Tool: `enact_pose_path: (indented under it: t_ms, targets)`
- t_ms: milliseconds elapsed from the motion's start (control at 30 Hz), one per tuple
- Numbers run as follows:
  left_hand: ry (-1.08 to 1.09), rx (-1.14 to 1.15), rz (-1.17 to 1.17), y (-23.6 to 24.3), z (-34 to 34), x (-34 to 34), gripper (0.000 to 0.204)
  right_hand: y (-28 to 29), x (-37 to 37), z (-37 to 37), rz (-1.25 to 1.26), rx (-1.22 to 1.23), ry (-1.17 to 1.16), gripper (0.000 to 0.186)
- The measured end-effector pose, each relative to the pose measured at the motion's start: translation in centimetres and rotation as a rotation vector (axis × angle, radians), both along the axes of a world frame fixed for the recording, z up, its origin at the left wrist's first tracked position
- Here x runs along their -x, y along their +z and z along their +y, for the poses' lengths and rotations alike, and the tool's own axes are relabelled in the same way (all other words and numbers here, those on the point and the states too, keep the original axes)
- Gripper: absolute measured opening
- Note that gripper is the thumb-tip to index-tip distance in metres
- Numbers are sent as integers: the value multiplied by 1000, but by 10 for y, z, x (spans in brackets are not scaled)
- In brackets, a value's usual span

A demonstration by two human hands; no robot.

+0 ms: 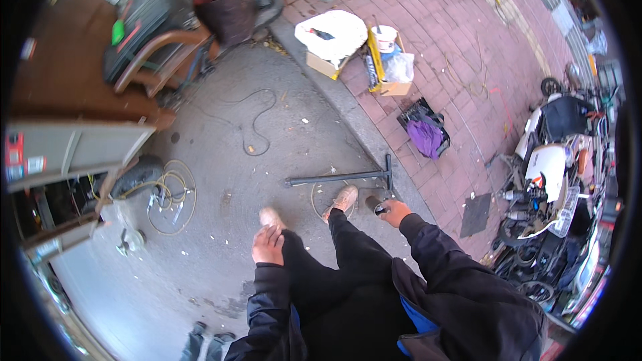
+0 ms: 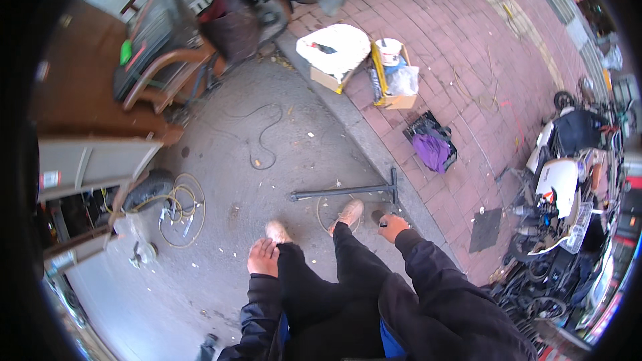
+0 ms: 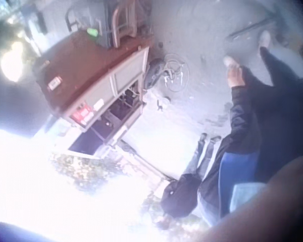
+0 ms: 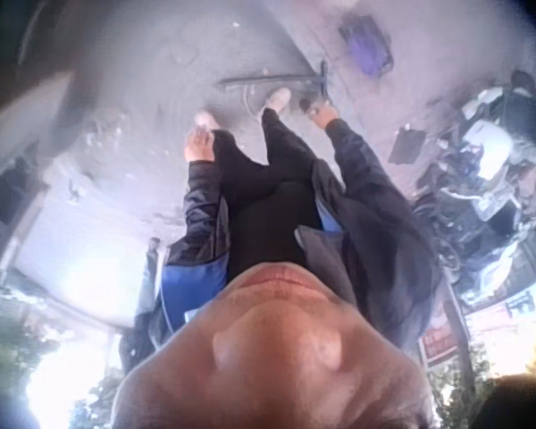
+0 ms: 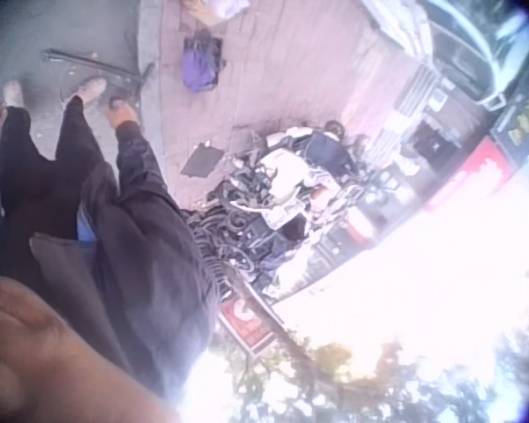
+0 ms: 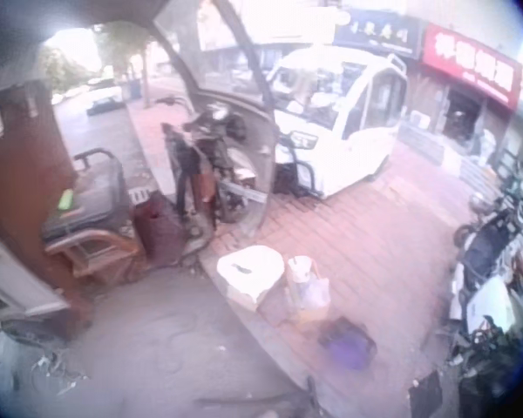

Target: The person retrieves a wrench from a cluttered tool cabinet, then uses it to loosen fasteners on the front fairing of a white scooter. After removing the fairing, the person detaches a small black component and sets the fairing aside.

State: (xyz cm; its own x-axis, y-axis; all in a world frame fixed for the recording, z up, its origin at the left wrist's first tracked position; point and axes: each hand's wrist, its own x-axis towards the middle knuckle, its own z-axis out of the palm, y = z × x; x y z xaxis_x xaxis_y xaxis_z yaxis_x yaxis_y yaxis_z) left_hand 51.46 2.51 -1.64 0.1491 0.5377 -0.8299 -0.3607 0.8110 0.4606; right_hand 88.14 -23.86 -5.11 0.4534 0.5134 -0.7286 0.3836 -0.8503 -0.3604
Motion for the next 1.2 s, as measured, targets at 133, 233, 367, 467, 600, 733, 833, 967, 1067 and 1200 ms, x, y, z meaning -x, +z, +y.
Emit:
enact_pose_path:
  t_ms: [133,233,367,467,600,733,833,967,1067,1200]
  targets:
    - [54,18,254,-73,-38,169,47,18,41,39,-52,39,89,44]
    - [298,337,157,-134,-75,310,61,40,83,85,-124,11,139,45]
    - [467,370,279,-140,-126,463,62,65,174,172,-140,-144,195,44]
    - [729,372,-71,-102,-117,552,52,87,238,243,-131,-195,369,43]
    - [699,157,560,-54,-102,590,39,106,299,329,-69,-174,527,45]
    - [883,123,573,-28,-94,590,37,112,335,395,-75,-229,607,44]
    - [990,188,566,-25,-99,570,30,107,359,432,-68,-247,642,44]
    - [1067,332,542,-36,-97,559,20,83,388,484,-48,-251,689,40]
    - [1369,251,-82,-45,-99,566,34,55,402,531,49,-251,691,39]
    - [1094,-244,-285,-31,-92,566,12,30,425,583,224,-212,763,39]
